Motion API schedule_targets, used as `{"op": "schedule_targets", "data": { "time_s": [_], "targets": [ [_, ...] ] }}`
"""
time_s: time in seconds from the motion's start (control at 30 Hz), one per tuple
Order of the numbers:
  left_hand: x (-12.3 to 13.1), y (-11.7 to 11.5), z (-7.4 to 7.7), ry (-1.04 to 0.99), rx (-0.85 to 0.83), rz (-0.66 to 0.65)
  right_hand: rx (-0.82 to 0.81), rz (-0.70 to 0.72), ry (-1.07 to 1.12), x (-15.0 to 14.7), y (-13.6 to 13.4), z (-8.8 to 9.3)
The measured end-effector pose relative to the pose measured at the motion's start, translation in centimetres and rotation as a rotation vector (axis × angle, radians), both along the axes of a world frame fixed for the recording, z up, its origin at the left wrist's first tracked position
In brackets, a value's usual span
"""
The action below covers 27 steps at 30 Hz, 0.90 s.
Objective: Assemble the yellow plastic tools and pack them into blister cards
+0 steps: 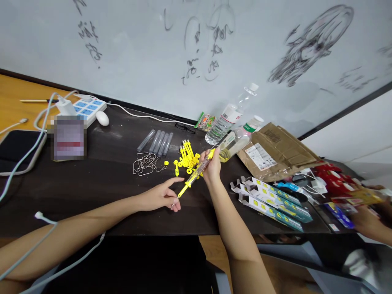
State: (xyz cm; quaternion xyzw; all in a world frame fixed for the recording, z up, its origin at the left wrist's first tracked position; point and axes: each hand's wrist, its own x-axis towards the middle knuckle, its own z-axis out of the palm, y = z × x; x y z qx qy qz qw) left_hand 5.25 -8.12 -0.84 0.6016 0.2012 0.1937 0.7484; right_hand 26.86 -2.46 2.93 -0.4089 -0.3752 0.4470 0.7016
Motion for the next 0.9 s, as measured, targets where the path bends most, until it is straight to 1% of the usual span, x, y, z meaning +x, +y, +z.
{"op": "schedule_targets", "data": {
  "time_s": [0.13, 0.27, 0.37, 0.43, 0.53, 0.6, 0.67, 0.73, 0.83, 0.9],
  "targets": [
    [0.2, 0.0, 0.2, 0.019, 0.048, 0.071, -0.01, 0.03, 0.0, -1.0, -0.3, -0.5],
    [0.2, 0.0, 0.6, 0.03, 0.065, 0.111, -0.003, 0.09, 0.005, -2.5, -0.7, -0.9],
    [0.2, 0.0, 0.6, 0.037, 0.078, 0.127, -0.006, 0.119, 0.01, -2.9, -0.9, -1.0],
    [0.3, 0.0, 0.3, 0.03, 0.084, 0.114, -0.013, 0.116, 0.015, -2.4, -0.6, -1.0],
    [0.4, -0.1, -0.1, 0.014, 0.078, 0.081, -0.016, 0.056, 0.022, -0.7, 0.0, -0.6],
    [0.4, -0.2, -0.1, 0.008, 0.072, 0.077, -0.01, -0.003, 0.024, 0.3, 0.3, -0.4],
    [0.3, -0.2, 0.1, 0.009, 0.069, 0.092, -0.008, -0.03, 0.029, 0.7, 0.4, -0.3],
    [0.2, -0.1, 0.3, 0.011, 0.067, 0.121, -0.016, -0.009, 0.031, 0.2, 0.3, -0.3],
    [0.1, 0.0, 0.5, 0.009, 0.056, 0.158, -0.03, 0.074, 0.019, -1.5, -0.2, -0.7],
    [0.1, 0.1, 0.4, 0.012, 0.056, 0.161, -0.025, 0.114, 0.001, -2.5, -0.5, -1.0]
  ]
}}
